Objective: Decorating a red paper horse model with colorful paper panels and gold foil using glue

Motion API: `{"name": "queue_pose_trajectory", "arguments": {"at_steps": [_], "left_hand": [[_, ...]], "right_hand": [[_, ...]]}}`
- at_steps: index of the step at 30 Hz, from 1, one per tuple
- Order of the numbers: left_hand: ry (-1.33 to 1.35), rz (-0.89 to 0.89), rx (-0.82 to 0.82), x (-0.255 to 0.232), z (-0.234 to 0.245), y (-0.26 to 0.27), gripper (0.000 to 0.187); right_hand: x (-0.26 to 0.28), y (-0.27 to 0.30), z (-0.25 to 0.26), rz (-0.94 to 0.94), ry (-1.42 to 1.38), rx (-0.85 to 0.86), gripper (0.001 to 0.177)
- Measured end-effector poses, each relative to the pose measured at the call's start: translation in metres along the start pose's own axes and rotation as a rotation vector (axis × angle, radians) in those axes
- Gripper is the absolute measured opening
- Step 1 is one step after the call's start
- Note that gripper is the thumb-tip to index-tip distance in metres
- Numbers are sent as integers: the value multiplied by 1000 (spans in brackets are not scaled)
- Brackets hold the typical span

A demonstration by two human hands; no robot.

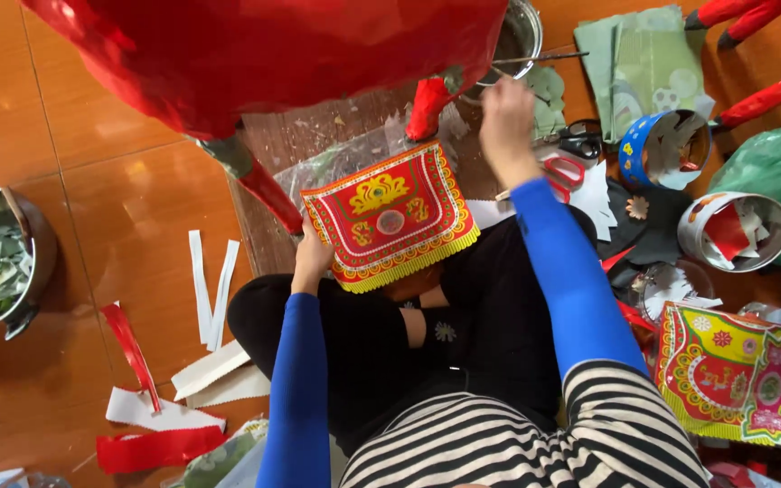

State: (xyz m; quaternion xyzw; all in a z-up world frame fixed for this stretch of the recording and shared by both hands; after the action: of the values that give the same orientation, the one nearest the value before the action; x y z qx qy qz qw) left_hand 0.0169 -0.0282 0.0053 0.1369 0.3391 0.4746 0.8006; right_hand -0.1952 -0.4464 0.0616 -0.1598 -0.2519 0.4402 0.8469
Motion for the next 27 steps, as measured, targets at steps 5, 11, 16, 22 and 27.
{"name": "queue_pose_trajectory", "arguments": {"at_steps": [5,11,16,22,27], "left_hand": [[14,-89,-114,7,-6,-13,92],[-17,60,118,-2,-1,-7,96],[-180,96,69,2,-4,-13,68],[-454,-53,-242,43,-28,-37,38],[-381,226,-377,20,12,-3,44]], "right_hand": [[-44,-36,9,-139,99,119,27],[-1,0,43,-327,-63,216,27],[-37,49,-32,-846,-871,189,22],[-20,54,-20,-1156,-1326,143,22],[27,49,69,-991,-1467,-57,30]]}}
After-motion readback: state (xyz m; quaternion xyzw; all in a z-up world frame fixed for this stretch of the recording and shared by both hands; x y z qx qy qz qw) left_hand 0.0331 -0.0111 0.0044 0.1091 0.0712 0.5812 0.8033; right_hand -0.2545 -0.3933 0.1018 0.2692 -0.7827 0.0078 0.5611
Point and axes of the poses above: each hand's wrist, its own y-axis away from the middle knuckle, its own z-axis out of the back of the hand, x = y × z, the point moved 3 cm from there along -y, towards the middle knuckle, and after that the axes turned 14 degrees about -y, right-handed, at the moved point
